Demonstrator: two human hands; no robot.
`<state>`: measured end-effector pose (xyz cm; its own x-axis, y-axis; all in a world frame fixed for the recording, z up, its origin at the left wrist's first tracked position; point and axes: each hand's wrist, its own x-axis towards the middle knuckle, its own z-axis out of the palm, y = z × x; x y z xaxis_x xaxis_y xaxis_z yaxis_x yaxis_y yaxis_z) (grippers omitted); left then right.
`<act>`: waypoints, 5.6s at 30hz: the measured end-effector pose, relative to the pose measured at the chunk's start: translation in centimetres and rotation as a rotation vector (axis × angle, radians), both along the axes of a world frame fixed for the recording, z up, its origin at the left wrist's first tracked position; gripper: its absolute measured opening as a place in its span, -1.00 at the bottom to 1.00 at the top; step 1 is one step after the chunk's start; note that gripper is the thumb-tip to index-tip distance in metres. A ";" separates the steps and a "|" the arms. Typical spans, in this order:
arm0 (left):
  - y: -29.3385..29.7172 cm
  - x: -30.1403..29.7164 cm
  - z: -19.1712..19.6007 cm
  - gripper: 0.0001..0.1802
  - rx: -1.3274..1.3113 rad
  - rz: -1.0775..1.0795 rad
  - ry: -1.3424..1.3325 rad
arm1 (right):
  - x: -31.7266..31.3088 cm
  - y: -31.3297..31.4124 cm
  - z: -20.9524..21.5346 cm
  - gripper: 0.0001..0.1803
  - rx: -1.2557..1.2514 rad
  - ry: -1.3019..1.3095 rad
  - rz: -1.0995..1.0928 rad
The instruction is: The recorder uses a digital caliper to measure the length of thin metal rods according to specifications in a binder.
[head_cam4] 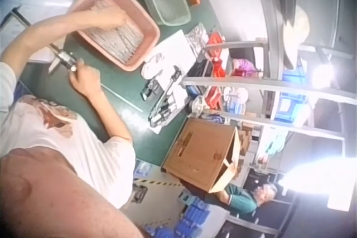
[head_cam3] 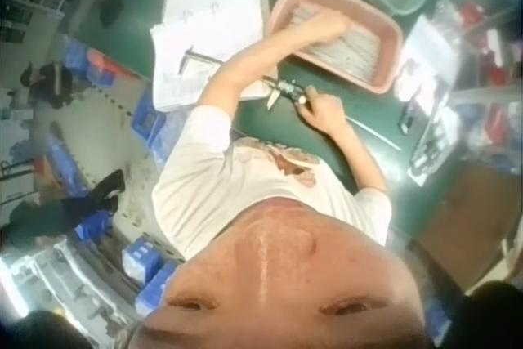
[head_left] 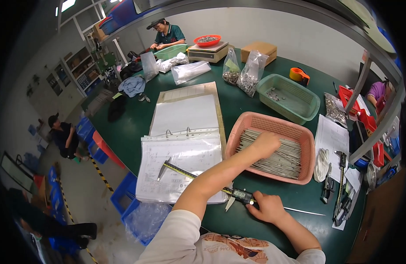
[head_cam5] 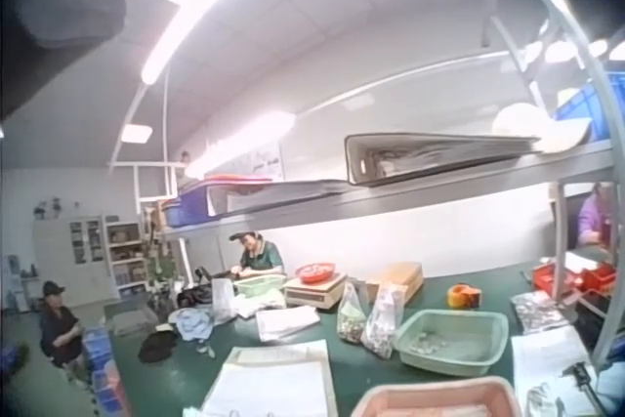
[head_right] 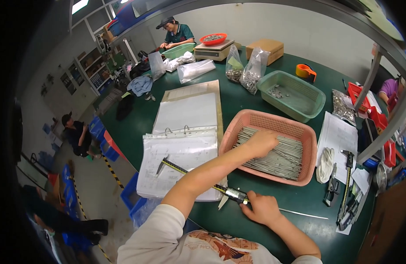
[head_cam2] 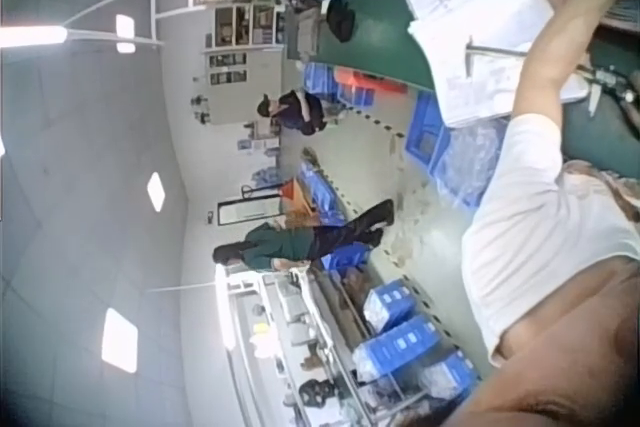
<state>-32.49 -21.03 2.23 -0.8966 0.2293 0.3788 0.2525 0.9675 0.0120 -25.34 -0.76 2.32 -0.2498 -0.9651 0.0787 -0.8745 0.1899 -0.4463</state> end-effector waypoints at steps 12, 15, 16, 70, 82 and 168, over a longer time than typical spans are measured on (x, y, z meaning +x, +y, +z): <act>0.5 16.5 7.3 -0.70 0.149 0.026 0.311 | 0.2 0.7 -0.3 -0.67 -0.005 -0.089 -0.030; 0.4 25.9 6.1 -0.83 0.047 0.201 0.336 | 0.2 0.6 -0.8 -0.64 -0.048 -0.104 0.053; 0.5 26.5 5.4 -0.83 0.056 0.198 0.326 | 0.2 0.6 -0.8 -0.65 -0.044 -0.101 0.046; 0.0 30.5 -0.1 -0.78 0.188 0.444 0.238 | -0.4 0.7 1.6 -0.66 0.021 -0.048 -0.015; 0.5 30.3 0.0 -0.71 0.187 0.488 0.205 | -0.6 1.3 0.9 -0.63 -0.015 -0.024 -0.018; 0.4 30.2 0.4 -0.84 0.255 0.476 0.166 | -0.7 1.3 1.0 -0.66 0.029 -0.035 -0.001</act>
<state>-2.30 -20.68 2.59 -0.8026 -0.3033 0.5137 -0.1927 0.9468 0.2579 -26.04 0.58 3.32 -0.2532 -0.9665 0.0423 -0.8582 0.2042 -0.4709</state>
